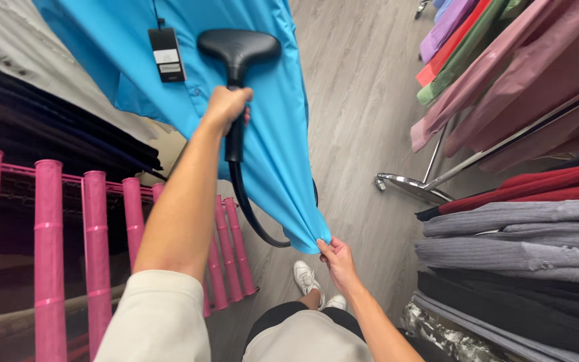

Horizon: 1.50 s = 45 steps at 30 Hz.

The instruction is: The person removes a blue shirt from a clothing rack and steams it using a handheld garment steamer. They systematically steam the front, sleeves, and back of the shirt while holding it on a hanger.

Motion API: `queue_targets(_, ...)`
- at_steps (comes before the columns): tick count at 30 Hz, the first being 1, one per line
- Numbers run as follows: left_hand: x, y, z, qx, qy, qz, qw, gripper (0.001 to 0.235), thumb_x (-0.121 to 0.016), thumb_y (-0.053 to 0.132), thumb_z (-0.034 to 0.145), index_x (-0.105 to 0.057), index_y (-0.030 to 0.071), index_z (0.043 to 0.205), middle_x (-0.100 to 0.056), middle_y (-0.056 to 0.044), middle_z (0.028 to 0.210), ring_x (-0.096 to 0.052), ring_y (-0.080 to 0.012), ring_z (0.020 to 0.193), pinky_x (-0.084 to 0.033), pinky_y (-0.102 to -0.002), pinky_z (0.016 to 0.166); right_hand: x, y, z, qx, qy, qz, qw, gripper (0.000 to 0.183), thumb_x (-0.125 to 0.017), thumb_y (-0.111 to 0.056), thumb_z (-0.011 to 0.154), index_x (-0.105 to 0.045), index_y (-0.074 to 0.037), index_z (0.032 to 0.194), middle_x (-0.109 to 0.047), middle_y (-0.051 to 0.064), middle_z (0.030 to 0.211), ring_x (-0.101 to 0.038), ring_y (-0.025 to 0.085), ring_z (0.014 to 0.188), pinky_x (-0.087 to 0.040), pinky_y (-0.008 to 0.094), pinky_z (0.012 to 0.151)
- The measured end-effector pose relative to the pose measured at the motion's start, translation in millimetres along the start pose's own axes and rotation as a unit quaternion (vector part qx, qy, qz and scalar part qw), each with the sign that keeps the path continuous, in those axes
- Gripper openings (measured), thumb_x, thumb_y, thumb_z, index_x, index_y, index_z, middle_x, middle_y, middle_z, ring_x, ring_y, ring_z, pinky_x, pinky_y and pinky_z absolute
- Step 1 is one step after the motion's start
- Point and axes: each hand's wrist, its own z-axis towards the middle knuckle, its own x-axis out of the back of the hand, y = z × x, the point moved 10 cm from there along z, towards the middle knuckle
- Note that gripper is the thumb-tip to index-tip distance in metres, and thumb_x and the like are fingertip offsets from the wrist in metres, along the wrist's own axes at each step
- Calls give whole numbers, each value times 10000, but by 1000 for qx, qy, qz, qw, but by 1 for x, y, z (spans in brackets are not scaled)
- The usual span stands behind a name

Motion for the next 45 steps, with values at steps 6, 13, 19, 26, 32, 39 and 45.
queue_targets(6, -21, -77, -44, 60, -23, 38, 997, 212, -740, 187, 736, -724, -13, 805, -653, -162, 589, -681, -244, 443, -558, -428, 428, -7, 13, 17, -13, -17, 6, 1000, 151, -788, -128, 984, -715, -41, 1083, -694, -24, 736, -598, 25, 641, -432, 162, 561)
queue_targets(13, -47, -145, -109, 94, -69, 81, 990, 252, -711, 258, 775, -719, 10, 733, -658, -144, 567, -687, -254, 471, -560, -409, 480, -1, 22, 27, -22, -2, -2, 1000, 147, -768, -161, 1003, -704, -81, 1107, -761, -17, 815, -693, 39, 725, -435, 147, 583)
queue_targets(19, -77, -220, -160, 121, -114, 89, 982, 281, -723, 295, 774, -707, 43, 651, -631, -105, 486, -682, -236, 458, -560, -375, 509, -6, 26, 28, -35, 16, -4, 999, 135, -767, -182, 1008, -700, -108, 1098, -775, -28, 829, -713, 39, 744, -437, 135, 588)
queue_targets(26, -79, -273, -227, 174, -136, 50, 974, 216, -745, 210, 797, -716, 21, 696, -619, -94, 497, -647, -183, 416, -545, -322, 474, -6, 34, 31, -44, 33, -8, 998, 134, -773, -186, 1008, -696, -111, 1088, -786, -12, 846, -736, 52, 765, -445, 128, 576)
queue_targets(32, -80, -318, -268, 171, -166, 75, 968, 298, -728, 285, 776, -689, 97, 547, -596, -59, 426, -654, -182, 447, -517, -294, 551, -15, 31, 14, -67, 38, 14, 997, 132, -766, -200, 1008, -682, -133, 1085, -805, -3, 878, -769, 63, 803, -460, 110, 562)
queue_targets(39, 0, -211, -215, 88, -133, 39, 986, 317, -748, 282, 836, -700, 36, 641, -621, -135, 492, -673, -246, 524, -517, -356, 607, 3, 52, 23, -72, 48, 2, 996, 116, -766, -184, 1011, -699, -116, 1077, -780, -25, 840, -732, 46, 759, -430, 130, 560)
queue_targets(45, 91, 97, -147, -142, -19, 80, 986, 432, -652, 380, 847, -646, 155, 479, -613, -66, 478, -635, -227, 480, -520, -333, 609, 14, 52, 24, -61, 46, -10, 997, 114, -780, -166, 1002, -708, -114, 1073, -749, -48, 802, -708, 40, 739, -415, 140, 552)
